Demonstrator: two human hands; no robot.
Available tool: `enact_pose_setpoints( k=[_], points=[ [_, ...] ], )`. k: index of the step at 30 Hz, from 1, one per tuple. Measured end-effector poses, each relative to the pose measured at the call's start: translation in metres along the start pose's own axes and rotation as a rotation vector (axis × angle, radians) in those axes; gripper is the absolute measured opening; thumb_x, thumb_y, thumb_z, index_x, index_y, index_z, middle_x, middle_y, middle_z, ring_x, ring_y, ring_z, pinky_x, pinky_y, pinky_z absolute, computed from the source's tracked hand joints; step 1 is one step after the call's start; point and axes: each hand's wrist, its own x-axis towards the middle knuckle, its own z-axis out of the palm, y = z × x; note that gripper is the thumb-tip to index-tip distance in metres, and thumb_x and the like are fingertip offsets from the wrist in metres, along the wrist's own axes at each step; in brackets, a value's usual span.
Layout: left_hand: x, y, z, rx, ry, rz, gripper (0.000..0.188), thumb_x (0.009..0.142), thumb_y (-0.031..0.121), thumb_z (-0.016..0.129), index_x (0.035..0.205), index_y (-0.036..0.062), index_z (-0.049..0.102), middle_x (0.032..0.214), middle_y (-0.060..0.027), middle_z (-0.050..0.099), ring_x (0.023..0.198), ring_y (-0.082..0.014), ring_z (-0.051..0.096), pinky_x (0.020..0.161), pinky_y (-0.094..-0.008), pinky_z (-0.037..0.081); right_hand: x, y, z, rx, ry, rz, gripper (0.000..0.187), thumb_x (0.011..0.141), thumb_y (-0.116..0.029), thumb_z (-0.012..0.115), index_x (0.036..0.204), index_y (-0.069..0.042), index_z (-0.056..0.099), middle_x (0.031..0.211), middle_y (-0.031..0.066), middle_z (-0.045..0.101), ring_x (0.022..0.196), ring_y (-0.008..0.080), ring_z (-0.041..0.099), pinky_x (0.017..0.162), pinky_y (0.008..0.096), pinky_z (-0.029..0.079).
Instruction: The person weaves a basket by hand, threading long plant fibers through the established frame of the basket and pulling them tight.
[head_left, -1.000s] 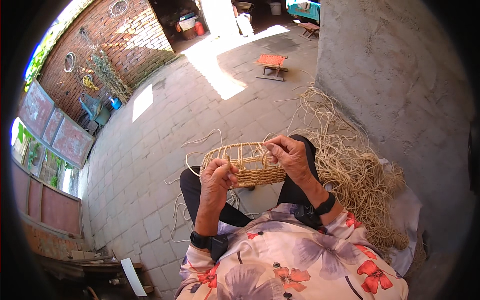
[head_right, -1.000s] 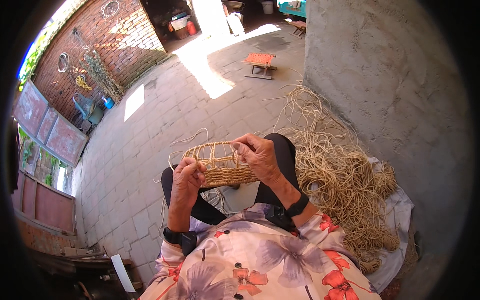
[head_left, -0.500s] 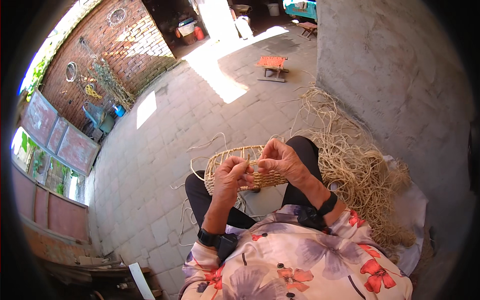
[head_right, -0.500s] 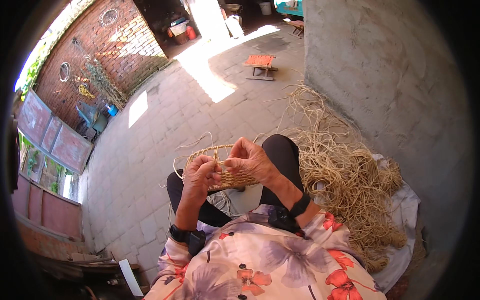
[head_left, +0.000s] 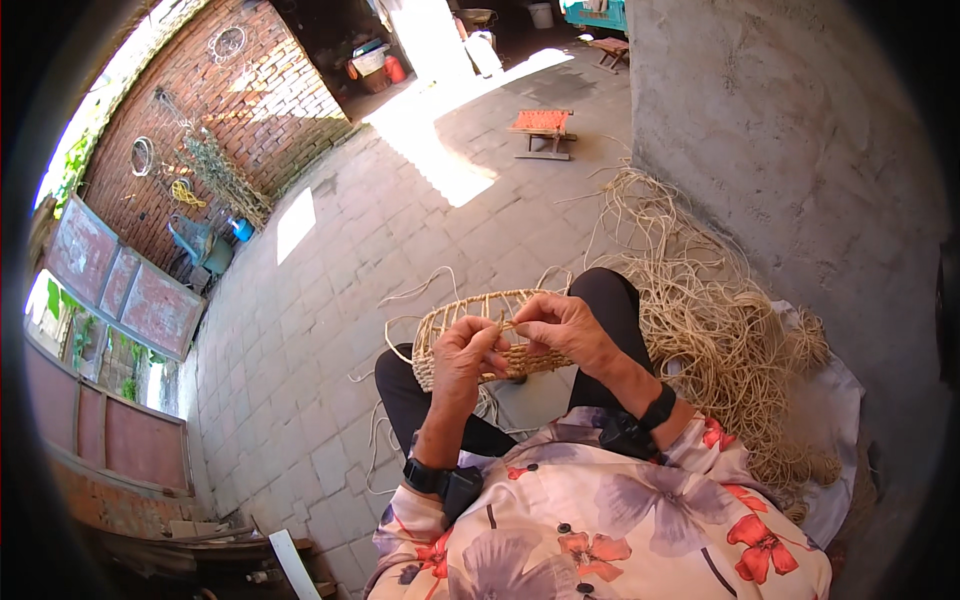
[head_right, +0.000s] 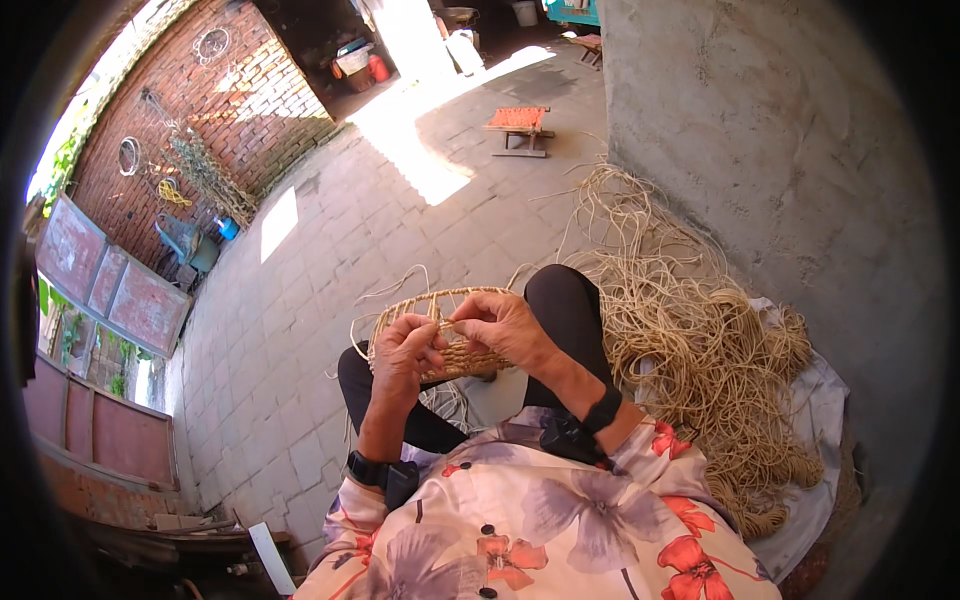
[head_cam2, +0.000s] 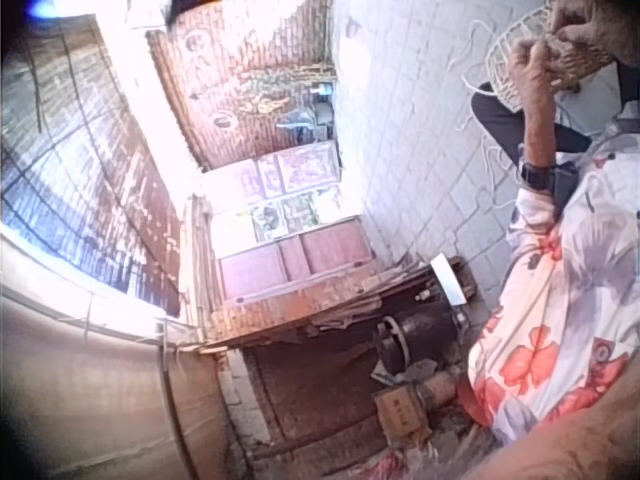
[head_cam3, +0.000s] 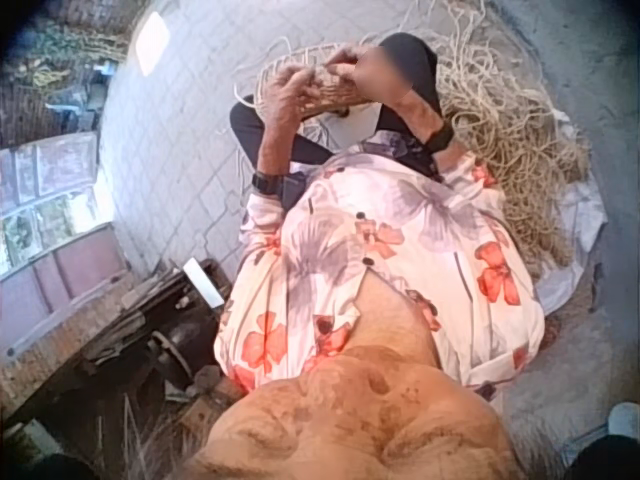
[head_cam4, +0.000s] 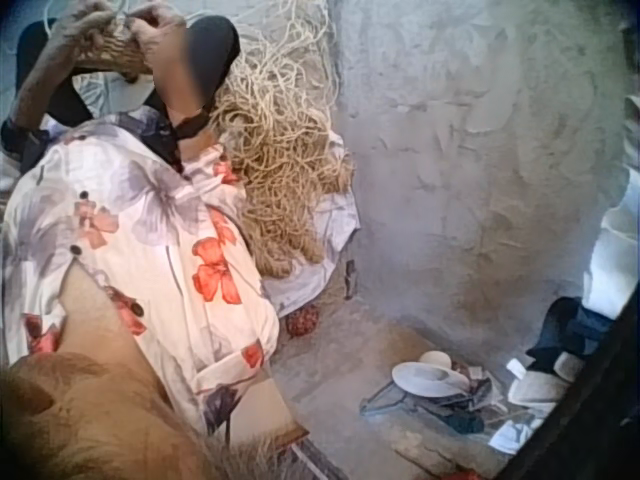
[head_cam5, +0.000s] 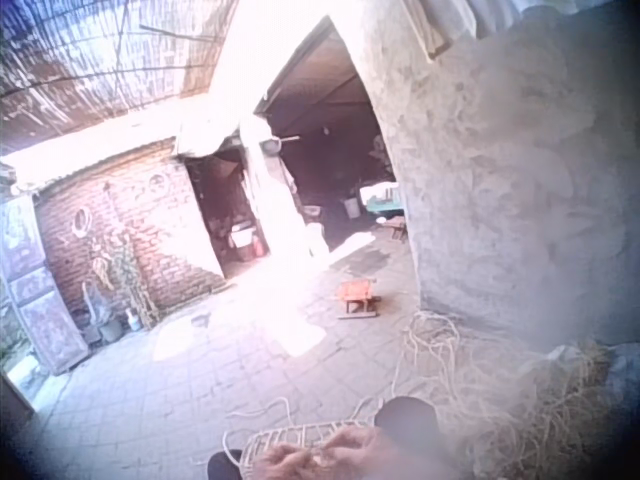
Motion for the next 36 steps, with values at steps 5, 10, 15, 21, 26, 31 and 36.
enact_pose_setpoints(
  k=[5, 10, 15, 21, 26, 31, 36],
  points=[
    [-0.002, 0.000, 0.002, 0.049, 0.023, 0.003, 0.012, 0.093, 0.015, 0.063, 0.094, 0.0035, 0.060, 0.078, -0.0072, 0.066, 0.053, -0.0099, 0.060, 0.047, -0.0226, 0.052, -0.001, 0.000, 0.005, -0.066, 0.027, 0.025, 0.007, 0.088, -0.004, 0.065, 0.094, 0.000, 0.067, 0.076, 0.0006, 0.065, 0.071, 0.0056, 0.060, 0.063, 0.0198, 0.049],
    [-0.003, 0.001, 0.004, 0.043, 0.020, -0.006, 0.012, 0.092, 0.015, 0.062, 0.094, 0.0034, 0.060, 0.078, -0.0066, 0.067, 0.052, -0.0096, 0.060, 0.047, -0.0215, 0.050, -0.001, 0.002, 0.004, -0.195, 0.096, -0.063, 0.007, 0.085, -0.002, 0.066, 0.092, -0.002, 0.066, 0.080, 0.0013, 0.067, 0.076, 0.0062, 0.062, 0.070, 0.0231, 0.051],
    [-0.003, 0.003, 0.007, 0.089, 0.002, -0.020, 0.012, 0.093, 0.017, 0.062, 0.092, 0.0048, 0.061, 0.078, -0.0047, 0.066, 0.053, -0.0080, 0.059, 0.048, -0.0211, 0.051, -0.001, 0.005, 0.006, -0.198, 0.080, -0.121, 0.007, 0.084, -0.001, 0.067, 0.090, -0.002, 0.064, 0.081, 0.0016, 0.066, 0.076, 0.0064, 0.062, 0.071, 0.0229, 0.051],
    [0.000, -0.003, 0.002, 0.056, -0.001, -0.011, 0.015, 0.095, 0.017, 0.060, 0.093, 0.0017, 0.061, 0.078, -0.0067, 0.066, 0.053, -0.0112, 0.061, 0.046, -0.0230, 0.052, -0.001, 0.008, 0.004, -0.151, 0.015, -0.146, 0.008, 0.085, 0.000, 0.066, 0.092, -0.003, 0.063, 0.085, 0.0013, 0.066, 0.079, 0.0066, 0.062, 0.073, 0.0226, 0.051],
    [-0.001, -0.002, 0.003, 0.054, -0.007, -0.013, 0.015, 0.095, 0.017, 0.060, 0.092, 0.0018, 0.061, 0.078, -0.0069, 0.066, 0.054, -0.0114, 0.062, 0.047, -0.0232, 0.052, -0.001, 0.010, 0.004, -0.058, 0.016, -0.131, 0.009, 0.087, -0.001, 0.067, 0.095, -0.003, 0.065, 0.087, 0.0003, 0.066, 0.081, 0.0062, 0.063, 0.075, 0.0219, 0.052],
    [-0.001, -0.001, 0.002, 0.048, -0.015, -0.022, 0.016, 0.095, 0.017, 0.059, 0.092, 0.0019, 0.061, 0.077, -0.0069, 0.066, 0.054, -0.0116, 0.062, 0.047, -0.0234, 0.052, -0.001, 0.011, 0.002, -0.047, -0.026, -0.158, 0.009, 0.087, -0.002, 0.068, 0.096, -0.004, 0.066, 0.088, -0.0005, 0.066, 0.082, 0.0053, 0.062, 0.076, 0.0209, 0.051],
    [-0.002, 0.002, 0.000, 0.040, -0.045, -0.091, 0.017, 0.094, 0.020, 0.059, 0.092, 0.0033, 0.061, 0.076, -0.0055, 0.065, 0.053, -0.0101, 0.060, 0.046, -0.0225, 0.050, -0.001, 0.013, 0.000, -0.090, -0.051, -0.173, 0.009, 0.087, -0.002, 0.068, 0.096, -0.005, 0.067, 0.085, -0.0027, 0.062, 0.080, 0.0043, 0.058, 0.073, 0.0207, 0.048]
  ],
)
